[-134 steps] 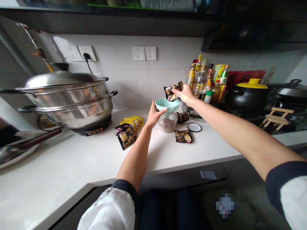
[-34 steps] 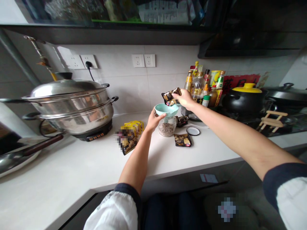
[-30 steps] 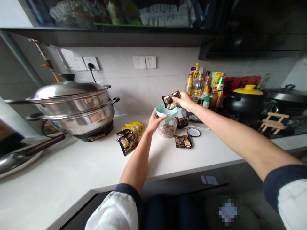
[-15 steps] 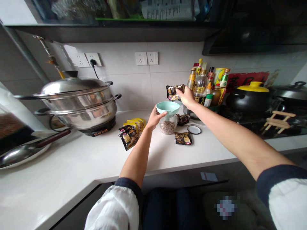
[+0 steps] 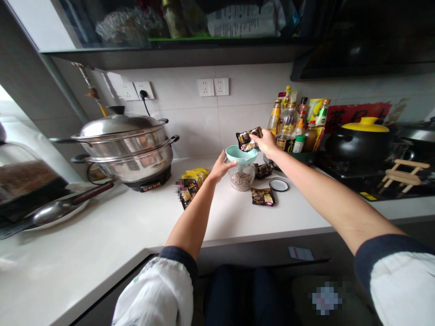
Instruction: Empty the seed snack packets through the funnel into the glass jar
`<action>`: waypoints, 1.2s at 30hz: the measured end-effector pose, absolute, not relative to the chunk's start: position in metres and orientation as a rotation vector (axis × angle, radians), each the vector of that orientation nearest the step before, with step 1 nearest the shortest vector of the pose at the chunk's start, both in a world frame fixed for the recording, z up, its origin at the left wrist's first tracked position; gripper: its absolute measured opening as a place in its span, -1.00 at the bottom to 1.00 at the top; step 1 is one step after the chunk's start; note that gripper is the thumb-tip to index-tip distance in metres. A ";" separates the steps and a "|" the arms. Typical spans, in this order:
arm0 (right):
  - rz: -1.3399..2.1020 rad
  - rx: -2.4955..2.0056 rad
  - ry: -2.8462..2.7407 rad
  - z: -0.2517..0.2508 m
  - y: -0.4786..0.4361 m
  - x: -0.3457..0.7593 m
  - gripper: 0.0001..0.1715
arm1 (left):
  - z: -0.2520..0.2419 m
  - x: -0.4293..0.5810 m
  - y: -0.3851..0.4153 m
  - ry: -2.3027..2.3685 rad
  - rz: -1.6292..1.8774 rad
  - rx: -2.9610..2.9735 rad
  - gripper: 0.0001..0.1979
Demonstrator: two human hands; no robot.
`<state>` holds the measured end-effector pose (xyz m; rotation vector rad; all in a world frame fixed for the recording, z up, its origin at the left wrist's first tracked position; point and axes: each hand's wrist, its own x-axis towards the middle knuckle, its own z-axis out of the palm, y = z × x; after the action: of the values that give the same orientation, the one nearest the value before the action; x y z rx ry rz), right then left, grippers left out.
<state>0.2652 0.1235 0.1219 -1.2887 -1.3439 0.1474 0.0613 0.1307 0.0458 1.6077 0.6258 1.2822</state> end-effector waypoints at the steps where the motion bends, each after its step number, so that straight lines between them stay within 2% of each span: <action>1: 0.162 -1.280 -1.341 0.122 0.124 0.266 -0.72 | 0.049 0.057 0.133 0.717 1.332 1.575 -0.05; 6: 0.230 -1.240 -1.381 0.130 0.128 0.268 -0.69 | 0.092 0.047 0.141 0.986 1.570 1.721 -0.21; 11: 0.297 -1.152 -1.491 0.147 0.133 0.262 -0.63 | 0.132 0.070 0.149 0.911 1.311 1.941 -0.54; 16: 0.488 -1.049 -1.484 0.154 0.132 0.264 -0.51 | 0.142 0.090 0.157 0.912 1.359 1.661 -0.82; 19: 0.650 -1.083 -1.417 0.149 0.129 0.270 -0.45 | 0.142 0.093 0.160 0.923 1.435 1.543 -0.83; 24: 0.781 -1.098 -1.312 0.139 0.129 0.271 -0.62 | 0.134 0.095 0.165 0.918 1.408 1.563 -0.72; 31: 0.596 -1.113 -1.401 0.133 0.134 0.262 -0.68 | 0.125 0.100 0.172 1.011 1.382 1.752 -0.66; 36: 0.519 -1.180 -1.452 0.132 0.138 0.274 -0.70 | 0.129 0.097 0.174 0.988 1.310 1.834 -0.73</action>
<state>0.2735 0.1383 0.1323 -1.1796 -1.4521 0.5193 0.0965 0.1740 0.1287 1.8344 0.9879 1.3096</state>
